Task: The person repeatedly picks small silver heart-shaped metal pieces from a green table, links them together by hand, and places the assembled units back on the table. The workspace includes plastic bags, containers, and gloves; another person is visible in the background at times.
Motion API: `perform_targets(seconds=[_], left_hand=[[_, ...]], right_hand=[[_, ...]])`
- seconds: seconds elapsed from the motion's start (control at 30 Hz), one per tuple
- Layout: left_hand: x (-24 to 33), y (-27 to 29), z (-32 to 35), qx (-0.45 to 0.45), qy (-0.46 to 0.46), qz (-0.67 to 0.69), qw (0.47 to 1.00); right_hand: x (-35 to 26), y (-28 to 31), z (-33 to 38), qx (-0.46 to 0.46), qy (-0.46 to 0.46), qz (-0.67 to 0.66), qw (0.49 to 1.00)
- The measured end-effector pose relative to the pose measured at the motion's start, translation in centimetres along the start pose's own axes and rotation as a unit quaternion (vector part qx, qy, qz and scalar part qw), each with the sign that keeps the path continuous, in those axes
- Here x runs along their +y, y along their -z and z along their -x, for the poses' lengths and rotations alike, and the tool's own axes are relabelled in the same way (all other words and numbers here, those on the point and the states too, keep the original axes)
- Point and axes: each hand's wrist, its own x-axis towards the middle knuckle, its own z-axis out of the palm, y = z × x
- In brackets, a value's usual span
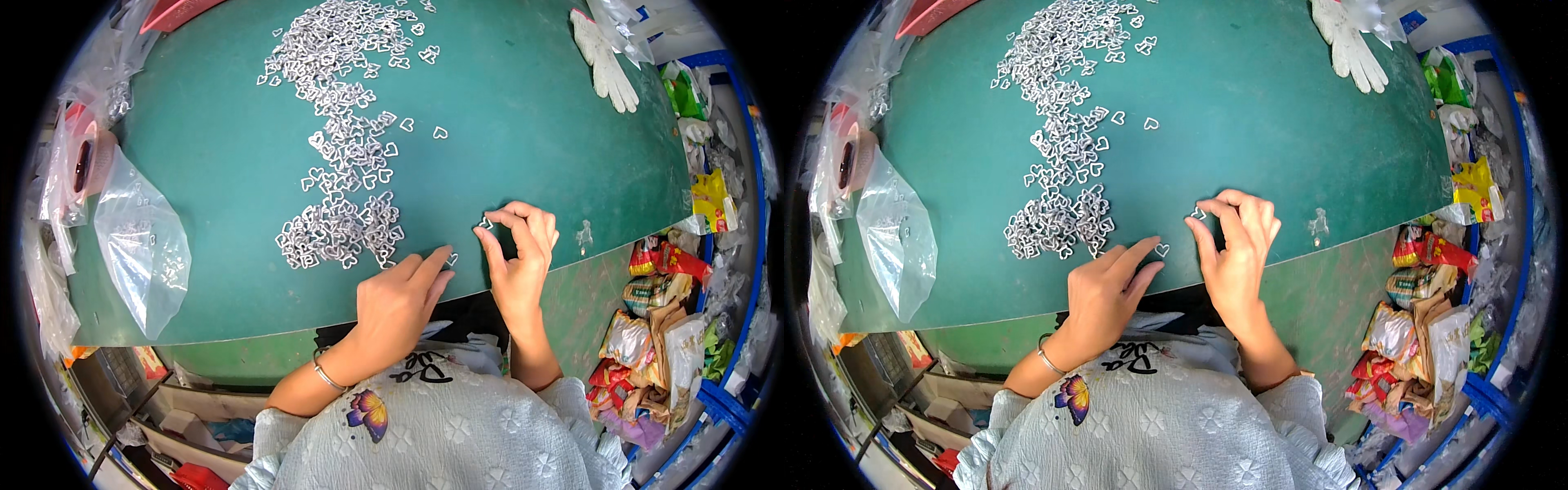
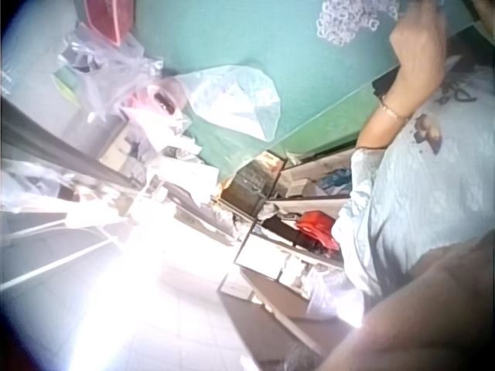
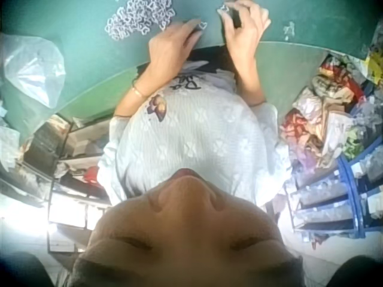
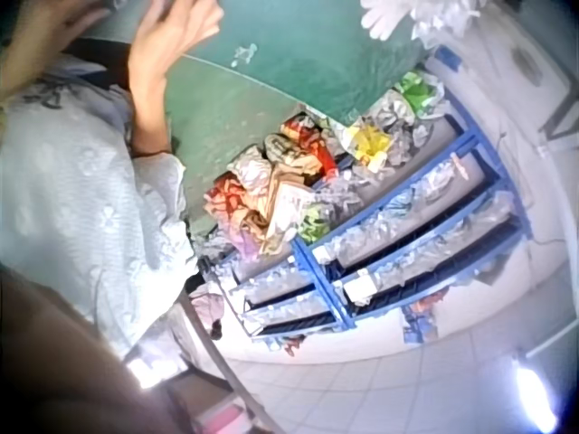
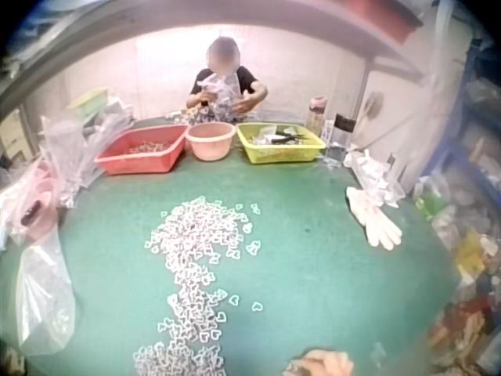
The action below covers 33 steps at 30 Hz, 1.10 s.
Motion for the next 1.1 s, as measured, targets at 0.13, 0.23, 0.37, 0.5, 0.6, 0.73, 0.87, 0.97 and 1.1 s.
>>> perform_targets(seconds=[0.13, 0.23, 0.37, 0.5, 0.6, 0.73, 0.87, 0.97, 1.1], left_hand=[[0.0, -0.6, -0.3, -0.004, -0.011, -0.017, 1.000], [0.0, -0.6, -0.4, -0.005, -0.005, -0.014, 1.000], [-0.3, -1.1, -0.3, 0.020, -0.001, 0.023, 1.000], [-0.1, -0.8, -0.3, 0.023, 0.015, 0.028, 0.999], [0.0, -1.0, -0.4, 0.024, 0.010, 0.007, 1.000], [-0.2, -1.1, -0.4, 0.023, -0.004, -0.009, 1.000], [-0.2, -0.7, -0.4, 0.010, 0.027, 0.036, 0.999], [0.4, 0.3, -0.7, 0.019, 0.078, 0.144, 0.986], [-0.4, 1.5, -0.9, -0.012, 0.159, 0.463, 0.872]], right_hand=[[0.3, -0.1, 0.2, 0.011, 0.015, -0.010, 1.000], [0.6, 0.0, 0.4, 0.016, 0.029, -0.009, 0.999], [0.7, 0.5, 0.2, -0.003, 0.002, 0.005, 1.000], [0.6, 1.3, 0.4, 0.002, -0.034, -0.012, 0.999], [0.6, 1.8, 0.6, -0.004, -0.032, 0.000, 0.999], [0.2, 2.0, 0.4, -0.017, -0.023, 0.009, 1.000], [0.2, 1.1, 0.2, -0.034, -0.021, 0.023, 0.999], [0.3, 0.9, 0.1, -0.035, -0.011, 0.002, 0.999], [0.4, 0.7, 0.2, -0.004, -0.007, -0.020, 1.000]])
